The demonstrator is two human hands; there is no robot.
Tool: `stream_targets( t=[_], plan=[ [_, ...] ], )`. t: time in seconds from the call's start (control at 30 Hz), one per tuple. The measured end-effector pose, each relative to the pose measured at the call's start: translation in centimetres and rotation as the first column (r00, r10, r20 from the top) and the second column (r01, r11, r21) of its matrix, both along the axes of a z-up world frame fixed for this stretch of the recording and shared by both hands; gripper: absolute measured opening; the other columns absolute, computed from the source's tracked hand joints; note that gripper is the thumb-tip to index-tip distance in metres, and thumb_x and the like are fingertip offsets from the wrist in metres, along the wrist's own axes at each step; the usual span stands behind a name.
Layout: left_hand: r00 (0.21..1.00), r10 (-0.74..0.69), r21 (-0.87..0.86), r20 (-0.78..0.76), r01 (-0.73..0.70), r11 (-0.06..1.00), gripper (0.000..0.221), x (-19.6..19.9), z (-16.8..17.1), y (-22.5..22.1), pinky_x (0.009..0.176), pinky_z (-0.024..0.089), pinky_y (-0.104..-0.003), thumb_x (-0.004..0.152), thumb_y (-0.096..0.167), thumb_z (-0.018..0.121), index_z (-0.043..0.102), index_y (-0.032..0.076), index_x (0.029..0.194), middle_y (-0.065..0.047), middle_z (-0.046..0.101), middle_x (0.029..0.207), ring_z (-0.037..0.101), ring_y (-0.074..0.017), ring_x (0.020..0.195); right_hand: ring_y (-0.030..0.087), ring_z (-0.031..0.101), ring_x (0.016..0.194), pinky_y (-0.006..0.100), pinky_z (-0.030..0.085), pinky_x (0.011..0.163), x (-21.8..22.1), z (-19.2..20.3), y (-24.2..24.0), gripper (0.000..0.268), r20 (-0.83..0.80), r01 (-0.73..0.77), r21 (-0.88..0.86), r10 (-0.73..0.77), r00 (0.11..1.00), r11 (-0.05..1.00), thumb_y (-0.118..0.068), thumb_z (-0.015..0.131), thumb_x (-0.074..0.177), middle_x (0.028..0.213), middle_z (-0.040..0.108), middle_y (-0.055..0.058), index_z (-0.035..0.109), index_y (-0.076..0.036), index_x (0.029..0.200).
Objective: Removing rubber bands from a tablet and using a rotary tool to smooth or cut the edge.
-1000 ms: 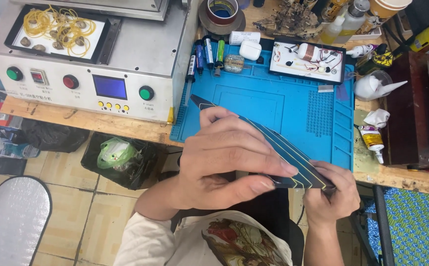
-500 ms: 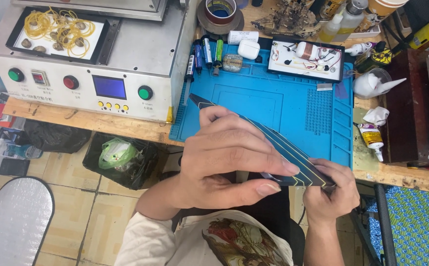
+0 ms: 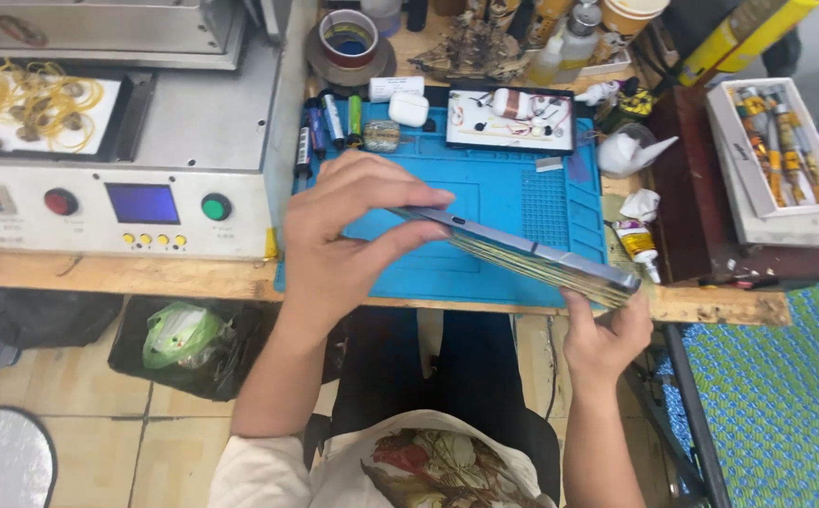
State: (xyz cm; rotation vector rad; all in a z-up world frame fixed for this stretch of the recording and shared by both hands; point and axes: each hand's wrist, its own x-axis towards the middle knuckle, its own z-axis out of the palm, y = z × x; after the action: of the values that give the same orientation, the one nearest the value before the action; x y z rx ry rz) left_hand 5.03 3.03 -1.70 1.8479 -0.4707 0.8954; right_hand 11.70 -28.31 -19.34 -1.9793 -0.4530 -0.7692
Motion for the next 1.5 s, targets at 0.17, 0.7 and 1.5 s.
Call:
stream_targets(
  t=[0.17, 0.7, 1.5],
  plan=[
    [0.99, -0.064, -0.187, -0.125, 0.04, 0.982, 0.022, 1.1, -1.2, -0.2, 0.099, 0.066, -0.035, 0.099, -0.003, 0.084, 0.075, 0.0, 0.119, -0.018, 0.079, 0.113, 0.077, -0.028, 0.108, 0.028, 0.069, 0.112, 0.043, 0.054, 0.099, 0.8, -1.9, -1.1, 0.036, -0.07, 0.05, 0.06, -0.046, 0.997, 0.997, -0.004, 0.086, 0.099, 0.119, 0.073, 0.013, 0.068, 0.0, 0.129],
    [0.962, -0.261, -0.691, 0.079, 0.242, 0.681, 0.027, 5.0, -5.7, -2.6, 0.103, 0.069, -0.052, 0.11, 0.012, 0.068, 0.073, -0.011, 0.122, -0.03, 0.08, 0.113, 0.077, -0.0412, 0.117, 0.031, 0.07, 0.105, 0.051, 0.054, 0.103, 4.9, -5.9, -6.3, 0.046, 0.088, -0.184, 0.175, 0.171, 0.981, 0.967, -0.007, 0.085, 0.099, 0.115, 0.068, 0.023, 0.057, 0.011, 0.131],
    [0.914, -0.234, -0.738, -0.331, -0.096, 0.667, 0.044, 2.3, -12.8, -5.7, 0.106, 0.067, -0.034, 0.093, 0.016, 0.087, 0.07, 0.007, 0.133, -0.01, 0.078, 0.129, 0.077, -0.0223, 0.121, 0.008, 0.008, 0.142, 0.032, 0.016, 0.129, 3.1, 5.5, 5.2, 0.054, -0.071, -0.121, 0.731, 0.25, 0.966, 0.671, -0.027, 0.061, 0.12, 0.153, 0.011, -0.004, 0.021, -0.015, 0.154]
  ],
)
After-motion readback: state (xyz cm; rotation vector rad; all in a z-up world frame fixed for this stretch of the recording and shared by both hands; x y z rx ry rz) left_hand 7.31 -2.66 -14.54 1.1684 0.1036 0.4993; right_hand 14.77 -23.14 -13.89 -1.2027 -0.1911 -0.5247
